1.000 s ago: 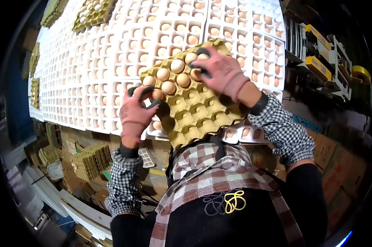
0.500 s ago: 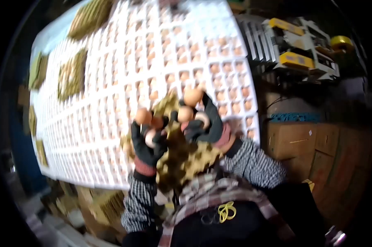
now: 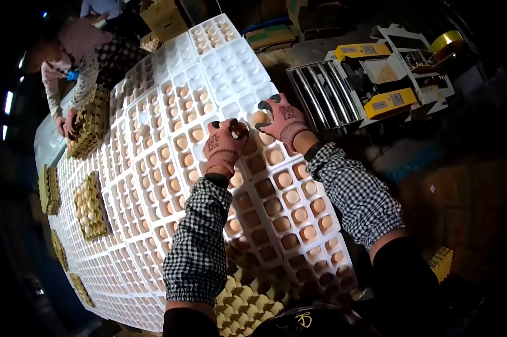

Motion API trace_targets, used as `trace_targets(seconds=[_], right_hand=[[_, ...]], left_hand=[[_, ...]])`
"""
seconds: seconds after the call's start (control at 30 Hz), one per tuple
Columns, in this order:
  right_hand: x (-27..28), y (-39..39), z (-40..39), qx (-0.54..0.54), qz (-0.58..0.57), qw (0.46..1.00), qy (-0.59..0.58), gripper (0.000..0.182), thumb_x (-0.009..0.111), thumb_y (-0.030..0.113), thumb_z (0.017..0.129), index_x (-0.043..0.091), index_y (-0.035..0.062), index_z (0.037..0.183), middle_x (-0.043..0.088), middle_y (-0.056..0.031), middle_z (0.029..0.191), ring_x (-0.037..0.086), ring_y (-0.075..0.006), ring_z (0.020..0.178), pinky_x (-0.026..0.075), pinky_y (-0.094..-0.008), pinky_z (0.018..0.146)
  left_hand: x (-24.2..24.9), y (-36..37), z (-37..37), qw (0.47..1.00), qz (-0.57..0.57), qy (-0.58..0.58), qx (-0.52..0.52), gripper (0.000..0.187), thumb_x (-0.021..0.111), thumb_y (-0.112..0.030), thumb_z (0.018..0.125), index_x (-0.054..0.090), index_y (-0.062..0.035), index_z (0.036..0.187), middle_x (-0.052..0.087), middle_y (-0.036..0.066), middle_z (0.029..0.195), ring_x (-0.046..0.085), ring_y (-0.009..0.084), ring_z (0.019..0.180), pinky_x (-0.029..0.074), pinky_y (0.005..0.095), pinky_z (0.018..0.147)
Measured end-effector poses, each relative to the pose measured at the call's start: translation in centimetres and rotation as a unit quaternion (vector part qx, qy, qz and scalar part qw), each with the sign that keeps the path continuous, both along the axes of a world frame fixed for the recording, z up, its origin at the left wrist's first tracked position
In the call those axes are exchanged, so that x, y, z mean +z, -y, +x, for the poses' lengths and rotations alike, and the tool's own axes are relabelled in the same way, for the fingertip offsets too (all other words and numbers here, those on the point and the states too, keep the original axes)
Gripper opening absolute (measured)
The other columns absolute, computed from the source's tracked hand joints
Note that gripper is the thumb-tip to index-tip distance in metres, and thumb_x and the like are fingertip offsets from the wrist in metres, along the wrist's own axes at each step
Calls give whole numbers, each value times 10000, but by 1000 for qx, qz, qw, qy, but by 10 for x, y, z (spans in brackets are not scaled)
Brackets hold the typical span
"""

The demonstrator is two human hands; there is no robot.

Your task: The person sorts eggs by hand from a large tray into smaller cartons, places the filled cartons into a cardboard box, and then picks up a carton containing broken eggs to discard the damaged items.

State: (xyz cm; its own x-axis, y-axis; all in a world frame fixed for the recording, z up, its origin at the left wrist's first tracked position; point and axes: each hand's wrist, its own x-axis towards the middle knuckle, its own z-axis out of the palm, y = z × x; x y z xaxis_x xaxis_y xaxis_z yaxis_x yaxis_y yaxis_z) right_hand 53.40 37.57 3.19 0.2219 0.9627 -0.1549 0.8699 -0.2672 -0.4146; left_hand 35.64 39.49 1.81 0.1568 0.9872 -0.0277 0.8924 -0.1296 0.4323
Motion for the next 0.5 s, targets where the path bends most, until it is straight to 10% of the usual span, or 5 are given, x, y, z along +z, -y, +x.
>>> trace_targets(seconds=[0.17,0.23,0.3,0.43,0.5], right_hand=[[-27,-21,25,146,-23,987,63,498,600,302,835,524,217,1319,480,-134,1376,556,-291,1172,478,-386,939],[-24,-39,31,88,48,989,-113,507,632,314,817,538,202,1302,502,-138,1347,558,-307,1155,485,-385,928],[-32,-58,29,-7,149,987,-67,502,676,316,792,564,202,1267,524,-127,1306,551,-310,1138,462,-396,949],[-77,-77,14,46,175,967,178,483,667,344,803,562,236,1262,505,-92,1285,417,-326,1218,253,-562,1043],[-88,-74,12,70,235,956,162,490,680,374,787,573,232,1243,499,-92,1280,427,-321,1205,268,-533,1045]], left_hand=[[-17,-52,15,995,84,22,-58,417,673,-252,813,604,-191,1220,602,140,1097,611,331,1004,508,416,817],[-11,-70,26,995,2,-90,-30,443,683,-262,811,596,-170,1236,605,145,1127,608,333,1030,503,418,837],[-32,-88,27,992,98,71,-43,492,672,-349,813,577,-176,1264,578,124,1246,589,332,1089,470,413,910],[-63,-89,24,975,156,-148,-63,543,630,-311,845,479,-243,1362,409,26,1453,306,274,1376,186,602,1079],[-81,-94,14,978,188,-74,-46,553,643,-335,832,489,-243,1355,425,38,1438,343,283,1353,194,564,1099]])
